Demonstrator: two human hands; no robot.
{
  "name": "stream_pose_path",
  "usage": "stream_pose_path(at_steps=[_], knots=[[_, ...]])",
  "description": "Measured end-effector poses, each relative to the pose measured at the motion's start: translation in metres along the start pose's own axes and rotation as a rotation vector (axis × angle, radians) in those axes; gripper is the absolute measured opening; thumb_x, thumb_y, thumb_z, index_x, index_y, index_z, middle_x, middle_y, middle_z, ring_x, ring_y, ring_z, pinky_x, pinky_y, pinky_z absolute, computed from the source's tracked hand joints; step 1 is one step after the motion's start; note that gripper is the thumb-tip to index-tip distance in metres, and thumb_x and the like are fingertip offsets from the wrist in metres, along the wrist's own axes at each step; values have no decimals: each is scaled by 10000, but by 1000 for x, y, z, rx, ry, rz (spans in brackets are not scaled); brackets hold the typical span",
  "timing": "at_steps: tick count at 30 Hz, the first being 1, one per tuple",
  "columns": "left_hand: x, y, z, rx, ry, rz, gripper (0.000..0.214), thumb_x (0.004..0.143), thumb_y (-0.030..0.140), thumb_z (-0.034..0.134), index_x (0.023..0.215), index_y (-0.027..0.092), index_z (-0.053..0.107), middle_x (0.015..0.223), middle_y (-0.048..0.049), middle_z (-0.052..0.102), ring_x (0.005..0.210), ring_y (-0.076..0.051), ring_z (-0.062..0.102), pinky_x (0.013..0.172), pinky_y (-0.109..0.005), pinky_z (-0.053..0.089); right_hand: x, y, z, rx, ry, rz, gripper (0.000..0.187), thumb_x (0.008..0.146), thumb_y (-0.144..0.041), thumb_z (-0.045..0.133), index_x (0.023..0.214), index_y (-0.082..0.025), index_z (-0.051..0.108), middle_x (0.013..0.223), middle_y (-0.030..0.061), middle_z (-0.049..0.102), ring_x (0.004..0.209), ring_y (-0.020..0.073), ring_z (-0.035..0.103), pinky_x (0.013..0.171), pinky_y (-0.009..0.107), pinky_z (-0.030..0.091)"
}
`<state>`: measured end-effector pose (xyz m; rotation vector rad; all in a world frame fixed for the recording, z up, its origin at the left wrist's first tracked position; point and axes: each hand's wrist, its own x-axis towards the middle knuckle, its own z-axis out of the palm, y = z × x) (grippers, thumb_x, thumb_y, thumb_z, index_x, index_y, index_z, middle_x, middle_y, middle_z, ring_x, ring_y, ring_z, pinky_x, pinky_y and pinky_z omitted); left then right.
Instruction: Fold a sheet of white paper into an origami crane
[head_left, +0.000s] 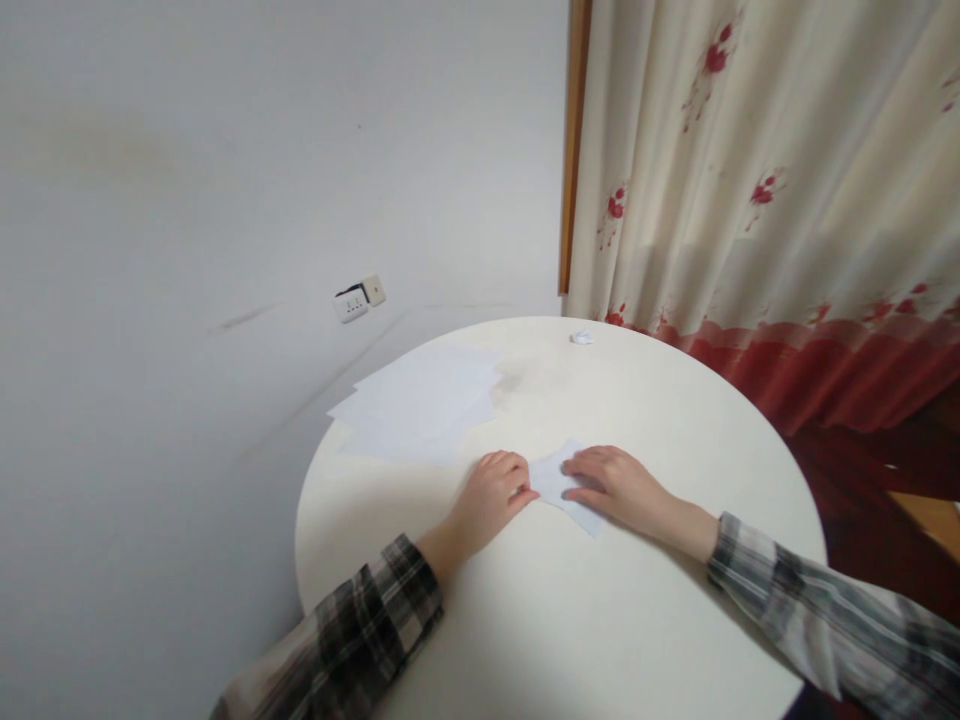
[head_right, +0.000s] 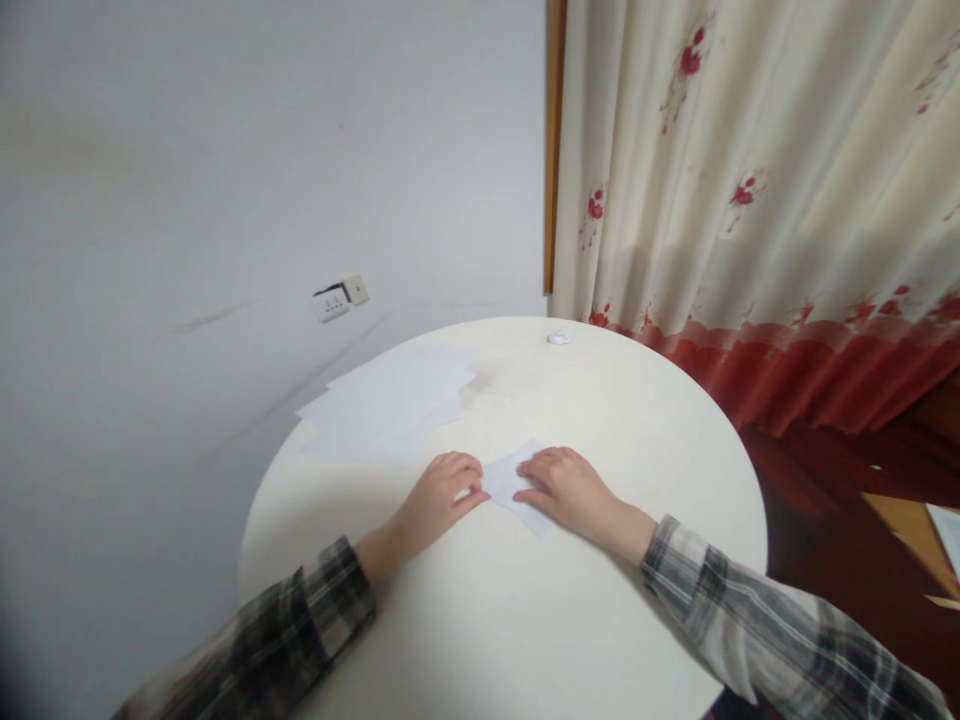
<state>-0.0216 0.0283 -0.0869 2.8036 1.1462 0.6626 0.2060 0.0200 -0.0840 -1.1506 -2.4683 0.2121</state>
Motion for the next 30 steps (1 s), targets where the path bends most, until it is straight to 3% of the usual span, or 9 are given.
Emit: stream_pose_path(at_steps=[2,5,11,15,25,30], knots=[[2,-5,5,-129,-17,-7,156,849,261,532,970,187,597,1104,-52,607,1037,-174,533,913,-346,416,-1,0,3,22,14,23,259,803,-364,583,987,-184,617,982,76,643,950,212,558,840,348,408],[-1,-13,11,-209,-144,29,260,894,228,434,1124,204,552,1219,-41,562,1142,-153,494,997,-333,384,1,2,6,48,19,67,205,760,-309,637,928,-192,620,957,62,625,921,208,543,814,338,401],[-17,-11,16,-70,-180,101,321,916,276,374,1192,191,515,1268,-64,523,1186,-182,458,1010,-363,380,26,13,15,178,-130,174,201,744,-373,624,757,-174,600,743,27,590,720,156,520,672,266,395],[-27,0,16,34,-181,105,368,901,320,409,1226,159,476,1294,-92,493,1187,-225,441,1003,-378,374,41,19,18,269,-211,149,178,722,-333,637,696,-159,612,692,12,576,670,130,504,617,232,375],[-28,9,12,21,-236,135,461,846,361,501,1261,178,418,1243,-84,515,1066,-260,468,933,-411,379,42,17,3,387,-271,124,85,671,-229,663,681,-147,640,698,7,597,691,129,529,636,225,398],[-27,11,13,-39,-227,181,413,867,334,463,1239,158,429,1352,-100,409,1245,-243,351,1042,-404,284,41,22,7,428,-348,153,124,687,-256,647,718,-137,629,626,-12,565,590,101,499,550,206,376]])
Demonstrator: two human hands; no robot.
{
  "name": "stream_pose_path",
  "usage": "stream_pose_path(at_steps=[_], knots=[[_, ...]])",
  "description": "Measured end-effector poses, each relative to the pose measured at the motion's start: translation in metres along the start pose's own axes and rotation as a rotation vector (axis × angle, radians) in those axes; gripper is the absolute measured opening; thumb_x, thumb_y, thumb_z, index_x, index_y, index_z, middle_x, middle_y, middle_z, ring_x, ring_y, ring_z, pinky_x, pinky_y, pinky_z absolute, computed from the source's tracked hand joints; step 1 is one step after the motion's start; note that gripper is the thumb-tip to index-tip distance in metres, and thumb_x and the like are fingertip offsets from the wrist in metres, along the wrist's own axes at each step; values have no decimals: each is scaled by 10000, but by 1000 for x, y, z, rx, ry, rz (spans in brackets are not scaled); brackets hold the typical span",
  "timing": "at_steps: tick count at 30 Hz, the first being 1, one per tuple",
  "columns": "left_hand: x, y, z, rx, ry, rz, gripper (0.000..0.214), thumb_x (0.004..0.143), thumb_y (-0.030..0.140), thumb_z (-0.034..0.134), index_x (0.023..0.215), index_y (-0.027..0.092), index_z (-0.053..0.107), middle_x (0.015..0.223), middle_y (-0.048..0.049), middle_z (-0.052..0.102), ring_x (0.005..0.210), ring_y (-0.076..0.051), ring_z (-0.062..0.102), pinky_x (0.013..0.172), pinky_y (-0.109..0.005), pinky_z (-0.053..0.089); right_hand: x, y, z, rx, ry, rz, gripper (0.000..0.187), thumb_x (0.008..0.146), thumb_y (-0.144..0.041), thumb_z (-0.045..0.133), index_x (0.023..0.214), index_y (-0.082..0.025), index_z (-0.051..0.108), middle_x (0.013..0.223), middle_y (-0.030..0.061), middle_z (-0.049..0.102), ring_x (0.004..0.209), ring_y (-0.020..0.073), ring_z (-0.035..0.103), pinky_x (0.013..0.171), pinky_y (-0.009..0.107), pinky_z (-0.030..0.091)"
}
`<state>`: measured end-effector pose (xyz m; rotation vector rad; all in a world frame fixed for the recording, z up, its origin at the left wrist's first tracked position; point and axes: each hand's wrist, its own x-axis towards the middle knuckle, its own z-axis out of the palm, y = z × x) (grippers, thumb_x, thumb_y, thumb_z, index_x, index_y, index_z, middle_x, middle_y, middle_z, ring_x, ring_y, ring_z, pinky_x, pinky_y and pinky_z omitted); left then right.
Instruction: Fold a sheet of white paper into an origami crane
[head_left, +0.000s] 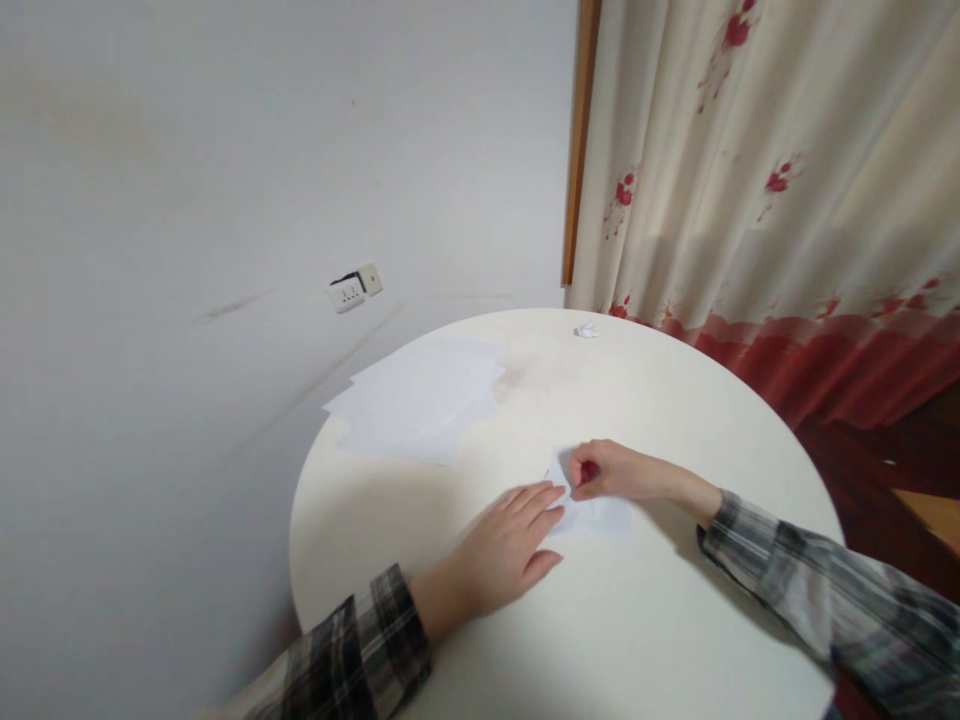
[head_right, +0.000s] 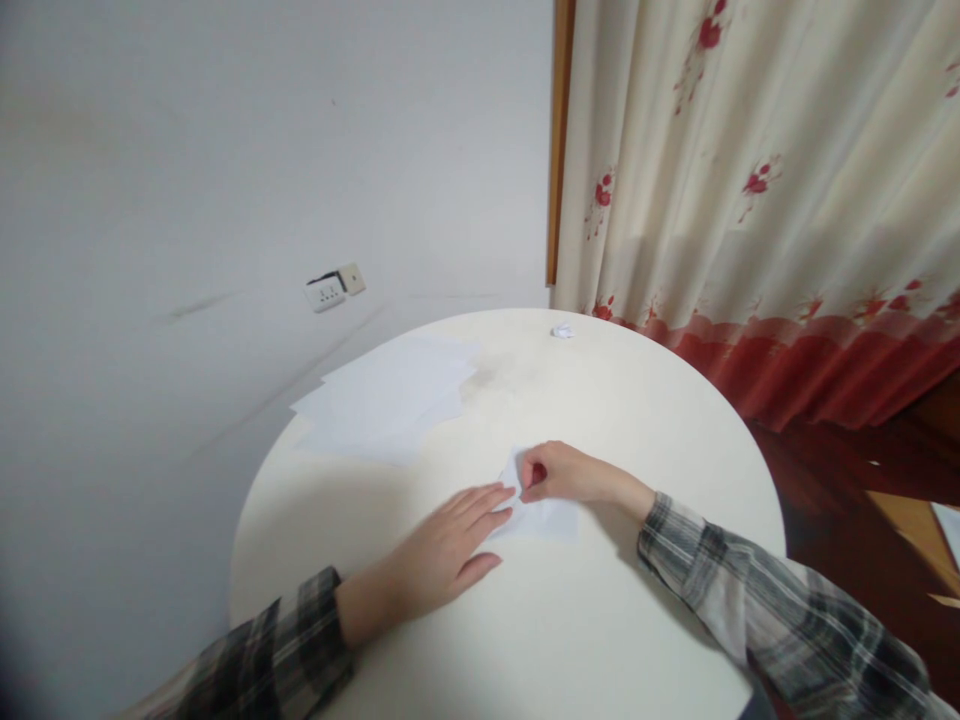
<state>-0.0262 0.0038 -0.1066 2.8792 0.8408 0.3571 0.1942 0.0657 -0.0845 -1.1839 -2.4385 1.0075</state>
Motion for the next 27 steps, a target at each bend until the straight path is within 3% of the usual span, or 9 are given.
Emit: stream_pose_path(at_steps=[8,16,21,27], knots=[[0,2,-1,-32,-24,20,445,886,312,427,1310,199,353,1383,-84,377,1279,-217,326,1063,-386,286,1,3,0,-1,-96,10,178,700,-310,638,724,-134,635,617,-15,584,555,86,486,521,195,359],[2,-1,-2,-45,-54,39,467,880,304,451,1325,216,343,1415,-61,330,1310,-223,269,1074,-392,263,-1,-5,0,-144,-53,9,118,730,-232,588,674,-133,619,601,-14,556,550,85,451,526,204,329],[0,-5,-1,-92,-99,33,544,882,368,441,1371,219,257,1442,-76,269,1332,-236,212,1073,-420,237,-1,-1,3,-232,55,-20,53,697,-177,576,655,-151,593,649,-1,557,654,120,464,626,238,344],[-6,-5,-8,-99,-134,25,561,881,433,420,1371,204,269,1444,-102,253,1327,-237,228,1068,-408,235,-2,-4,3,-226,61,23,43,670,-136,558,634,-157,571,643,0,546,664,127,459,619,237,336]])
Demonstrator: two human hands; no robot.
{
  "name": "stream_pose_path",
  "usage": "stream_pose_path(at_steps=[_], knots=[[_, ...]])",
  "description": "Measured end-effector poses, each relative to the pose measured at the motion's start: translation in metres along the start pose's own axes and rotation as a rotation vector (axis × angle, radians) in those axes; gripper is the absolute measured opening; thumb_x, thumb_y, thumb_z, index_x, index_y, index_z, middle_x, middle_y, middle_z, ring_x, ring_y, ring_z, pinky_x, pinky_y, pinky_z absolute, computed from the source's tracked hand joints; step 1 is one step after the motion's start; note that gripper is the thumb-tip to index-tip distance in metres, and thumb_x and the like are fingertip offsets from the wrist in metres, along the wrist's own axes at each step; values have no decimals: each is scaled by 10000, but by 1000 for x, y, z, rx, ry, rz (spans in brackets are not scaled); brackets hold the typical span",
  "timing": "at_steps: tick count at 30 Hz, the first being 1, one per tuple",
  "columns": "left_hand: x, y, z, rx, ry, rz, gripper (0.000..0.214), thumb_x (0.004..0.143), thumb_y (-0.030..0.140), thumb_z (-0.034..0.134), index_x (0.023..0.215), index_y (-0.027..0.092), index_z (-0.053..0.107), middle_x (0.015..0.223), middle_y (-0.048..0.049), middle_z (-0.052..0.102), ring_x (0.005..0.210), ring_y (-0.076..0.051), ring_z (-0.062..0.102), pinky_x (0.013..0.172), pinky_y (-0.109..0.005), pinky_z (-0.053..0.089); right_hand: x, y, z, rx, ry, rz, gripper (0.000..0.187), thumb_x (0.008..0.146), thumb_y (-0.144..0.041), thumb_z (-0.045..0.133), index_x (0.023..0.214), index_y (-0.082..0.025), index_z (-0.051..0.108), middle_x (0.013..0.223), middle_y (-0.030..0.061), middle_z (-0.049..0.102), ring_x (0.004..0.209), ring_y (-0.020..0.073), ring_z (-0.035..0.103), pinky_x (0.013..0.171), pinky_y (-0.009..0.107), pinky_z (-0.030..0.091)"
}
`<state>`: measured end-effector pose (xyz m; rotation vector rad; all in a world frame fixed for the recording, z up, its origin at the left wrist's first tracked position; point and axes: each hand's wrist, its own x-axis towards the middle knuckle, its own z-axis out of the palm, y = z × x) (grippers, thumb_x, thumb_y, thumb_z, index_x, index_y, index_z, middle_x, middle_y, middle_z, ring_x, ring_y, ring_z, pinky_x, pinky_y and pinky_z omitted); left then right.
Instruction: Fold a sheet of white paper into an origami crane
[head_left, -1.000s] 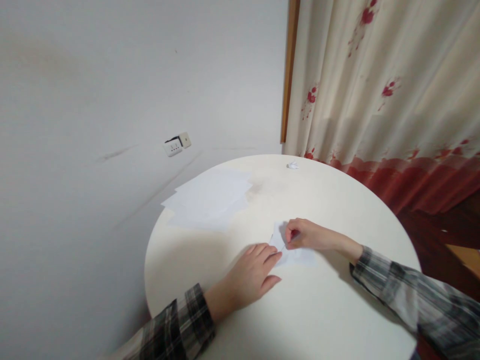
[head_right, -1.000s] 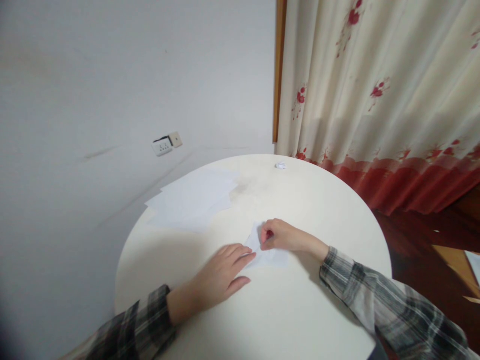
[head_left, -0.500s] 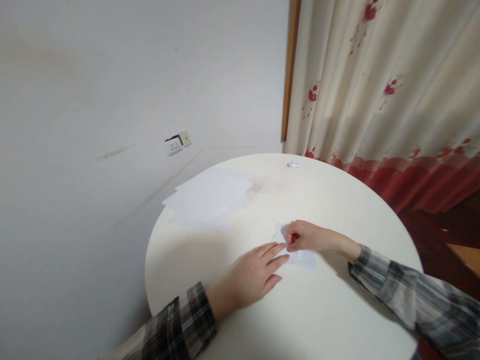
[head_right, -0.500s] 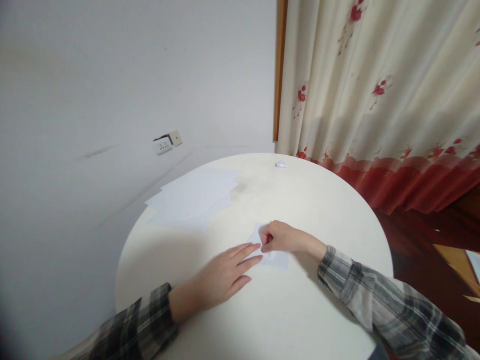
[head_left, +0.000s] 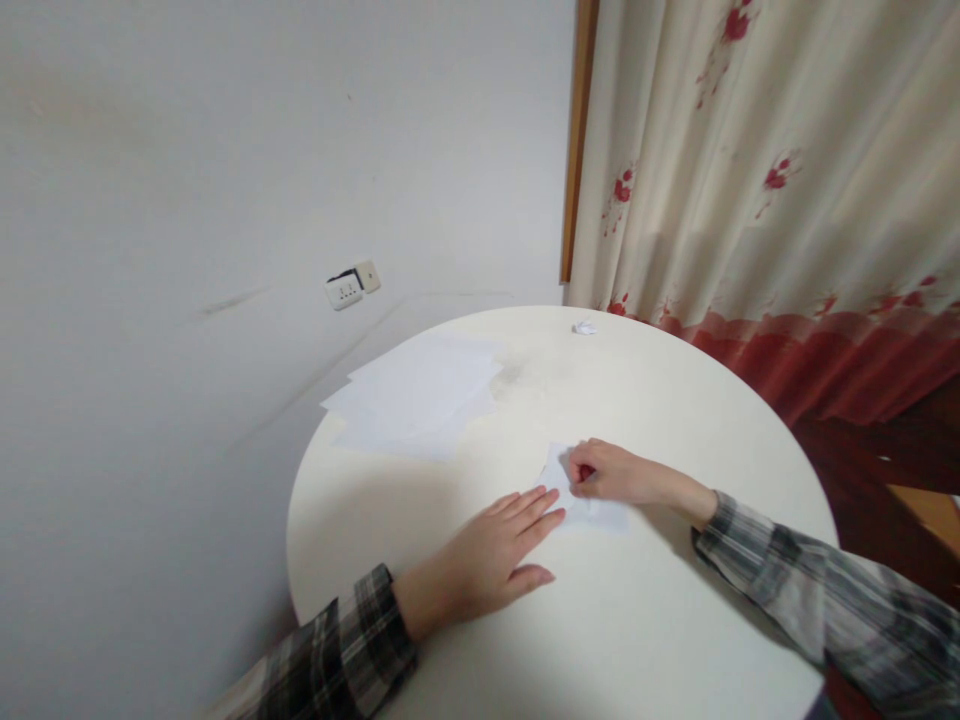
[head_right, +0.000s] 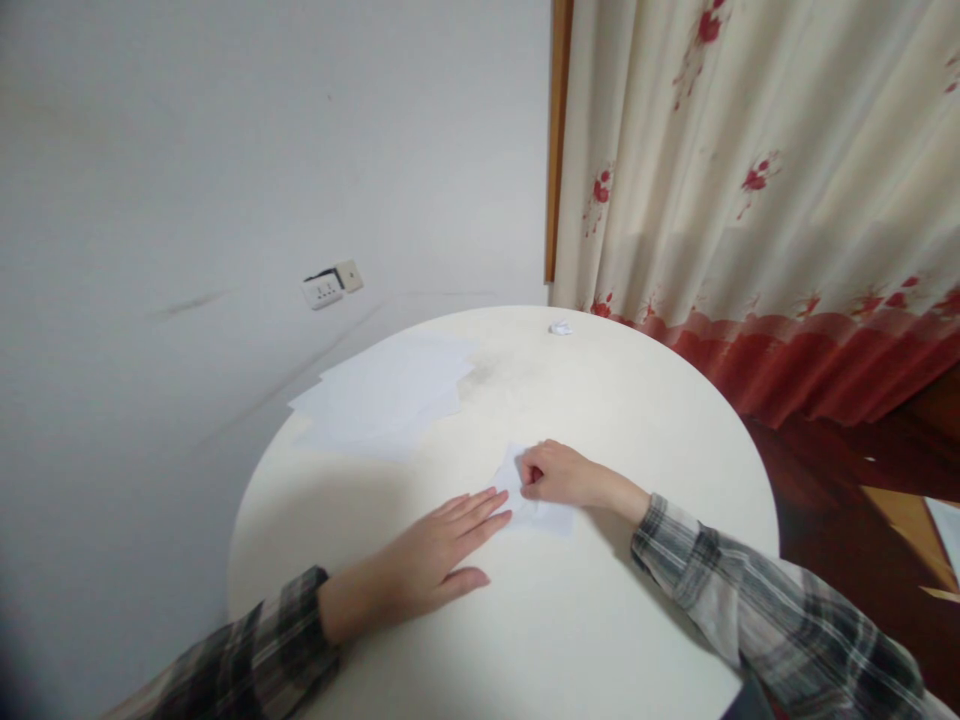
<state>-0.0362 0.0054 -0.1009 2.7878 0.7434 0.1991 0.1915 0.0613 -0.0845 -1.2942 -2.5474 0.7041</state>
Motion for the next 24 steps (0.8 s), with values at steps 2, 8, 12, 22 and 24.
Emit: stream_pose_path(at_steps=[2,8,12,22,24], knots=[[-5,0,-1,2,0,-3,558,880,447,415,1366,209,282,1441,-100,263,1321,-241,244,1064,-409,240,0,-1,0,3,3,4,46,668,-133,559,628,-155,562,647,0,542,673,127,457,632,239,338],[-20,0,-2,-12,1,-42,544,884,440,411,1367,228,278,1440,-79,271,1318,-232,254,1067,-408,247,1,3,2,25,13,-31,65,670,-149,564,615,-159,532,621,-19,516,638,112,439,670,249,344],[-28,0,-4,-21,-8,-61,522,891,399,418,1365,226,283,1439,-64,279,1321,-212,250,1077,-385,244,1,2,0,33,-4,-36,57,666,-137,559,616,-155,537,622,-16,524,642,112,451,671,244,346],[-34,6,-7,-18,37,-66,478,895,372,419,1331,201,330,1407,-74,342,1294,-219,294,1065,-398,264,5,3,-2,15,-25,4,43,668,-157,586,628,-146,597,601,-17,551,592,101,460,580,220,327],[-30,13,-6,-21,77,-44,508,871,415,451,1310,177,358,1372,-102,384,1259,-240,336,1049,-406,281,7,3,-4,-46,3,-23,39,672,-172,608,640,-151,611,663,-1,587,667,124,495,649,235,346]])
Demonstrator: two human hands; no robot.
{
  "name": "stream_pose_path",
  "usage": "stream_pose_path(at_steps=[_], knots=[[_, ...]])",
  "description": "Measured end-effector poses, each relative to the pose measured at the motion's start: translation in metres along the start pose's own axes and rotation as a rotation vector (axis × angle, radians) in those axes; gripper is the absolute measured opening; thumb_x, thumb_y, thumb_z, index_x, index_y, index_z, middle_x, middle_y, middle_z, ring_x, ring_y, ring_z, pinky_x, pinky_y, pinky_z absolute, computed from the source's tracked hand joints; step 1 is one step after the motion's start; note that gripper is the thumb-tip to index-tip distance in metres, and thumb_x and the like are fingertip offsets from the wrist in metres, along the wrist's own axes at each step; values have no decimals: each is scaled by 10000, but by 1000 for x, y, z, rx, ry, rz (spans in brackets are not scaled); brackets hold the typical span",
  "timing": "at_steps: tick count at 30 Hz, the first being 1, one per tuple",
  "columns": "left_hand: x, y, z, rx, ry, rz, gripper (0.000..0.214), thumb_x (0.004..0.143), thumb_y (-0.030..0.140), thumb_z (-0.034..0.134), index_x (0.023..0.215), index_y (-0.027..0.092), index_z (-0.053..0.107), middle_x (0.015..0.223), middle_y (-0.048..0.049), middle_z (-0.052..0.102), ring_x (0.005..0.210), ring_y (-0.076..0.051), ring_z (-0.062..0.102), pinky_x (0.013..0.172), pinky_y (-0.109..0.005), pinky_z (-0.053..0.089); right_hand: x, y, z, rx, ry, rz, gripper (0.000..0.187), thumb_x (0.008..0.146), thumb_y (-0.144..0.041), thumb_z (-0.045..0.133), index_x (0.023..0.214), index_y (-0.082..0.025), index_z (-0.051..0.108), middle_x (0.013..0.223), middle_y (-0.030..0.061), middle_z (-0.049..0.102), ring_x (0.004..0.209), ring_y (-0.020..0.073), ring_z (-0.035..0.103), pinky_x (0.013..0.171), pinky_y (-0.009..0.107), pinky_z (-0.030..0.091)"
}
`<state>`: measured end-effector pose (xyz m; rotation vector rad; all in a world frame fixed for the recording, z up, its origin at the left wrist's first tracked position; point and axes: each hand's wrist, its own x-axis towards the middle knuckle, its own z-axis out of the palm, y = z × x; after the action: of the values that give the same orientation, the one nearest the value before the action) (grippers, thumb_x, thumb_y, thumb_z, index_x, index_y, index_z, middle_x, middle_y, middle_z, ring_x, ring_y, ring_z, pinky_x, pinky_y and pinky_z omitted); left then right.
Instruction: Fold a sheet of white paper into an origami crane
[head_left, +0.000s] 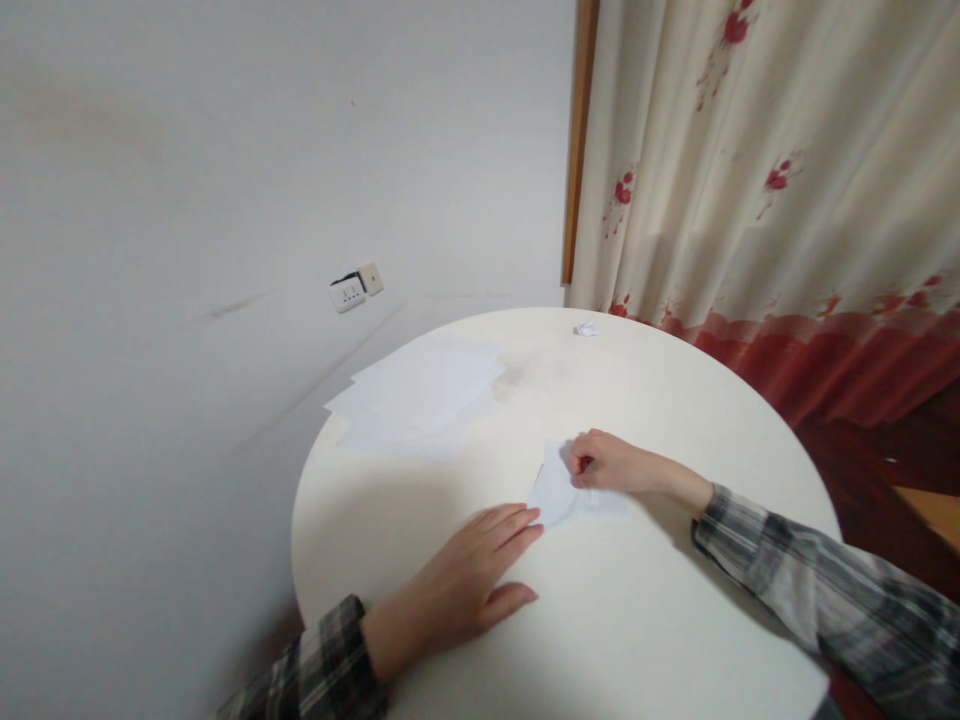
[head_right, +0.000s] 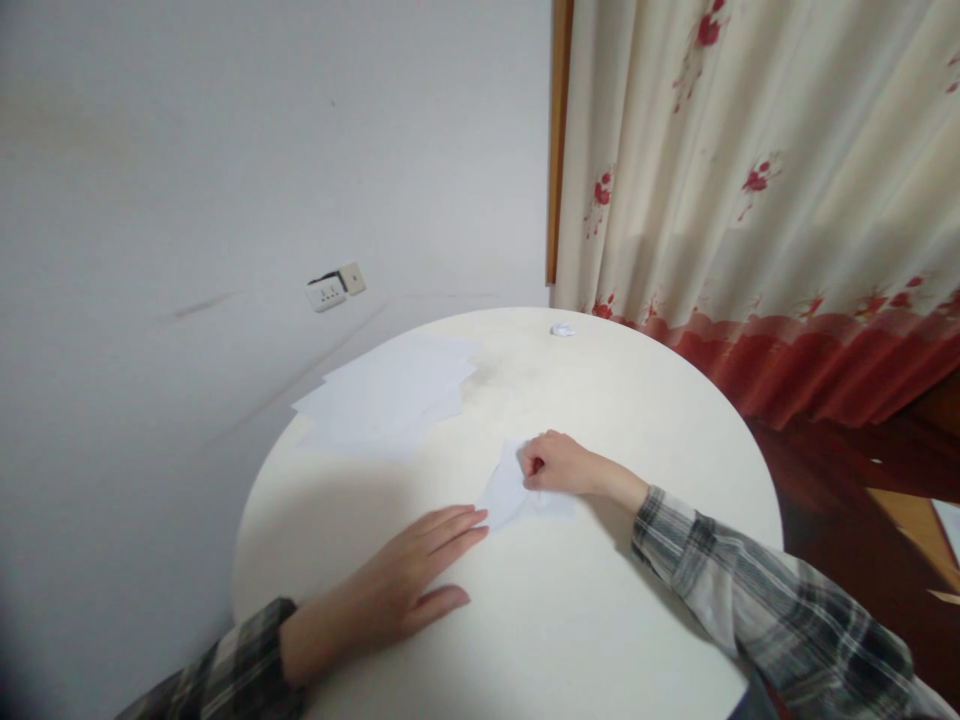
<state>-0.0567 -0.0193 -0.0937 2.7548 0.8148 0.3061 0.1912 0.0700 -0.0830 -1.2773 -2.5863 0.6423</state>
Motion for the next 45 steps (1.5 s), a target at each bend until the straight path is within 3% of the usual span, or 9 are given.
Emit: stream_pose_path(at_steps=[4,7,11,15,19,31,45], knots=[[18,19,4,9,5,31,564,819,519,486,1237,141,447,1228,-138,505,1116,-273,456,964,-428,349,4,1,-9,-146,-22,-122,18,685,-184,631,686,-170,643,786,26,620,814,168,516,783,279,337],[35,25,8,1,3,63,445,841,478,479,1169,179,522,1148,-104,555,1078,-253,482,943,-409,359,6,0,-15,-202,-106,-187,43,696,-174,634,725,-168,666,809,37,633,848,177,520,807,286,329],[45,13,15,-27,28,120,366,838,465,496,1116,248,593,1403,-80,329,1275,-277,304,1043,-407,243,9,0,-19,-249,-169,-248,89,677,-116,629,718,-170,686,798,34,654,869,179,526,808,279,323],[41,1,21,-38,-91,129,444,874,459,431,1275,269,451,1434,-73,289,1305,-245,276,1060,-399,221,10,-1,-17,-275,-202,-302,90,678,-122,635,698,-180,701,775,24,664,860,182,535,833,303,306],[38,3,25,3,-138,125,448,904,434,374,1323,276,374,1447,-41,261,1324,-240,234,1062,-433,209,9,-1,-15,-225,-236,-311,76,658,-206,697,729,-184,711,844,37,655,896,197,517,836,309,312],[29,22,19,-10,-176,164,384,920,309,367,1283,200,431,1372,-14,409,1303,-206,284,1077,-364,244,7,8,-11,-187,-205,-331,73,656,-218,723,699,-169,691,870,41,610,898,187,491,819,290,324],[24,25,17,-104,-117,203,373,887,363,425,1229,228,488,1341,-40,449,1284,-220,323,1069,-371,260,9,8,-12,-194,-217,-348,48,651,-187,712,689,-161,698,808,38,620,843,170,499,795,279,341]])
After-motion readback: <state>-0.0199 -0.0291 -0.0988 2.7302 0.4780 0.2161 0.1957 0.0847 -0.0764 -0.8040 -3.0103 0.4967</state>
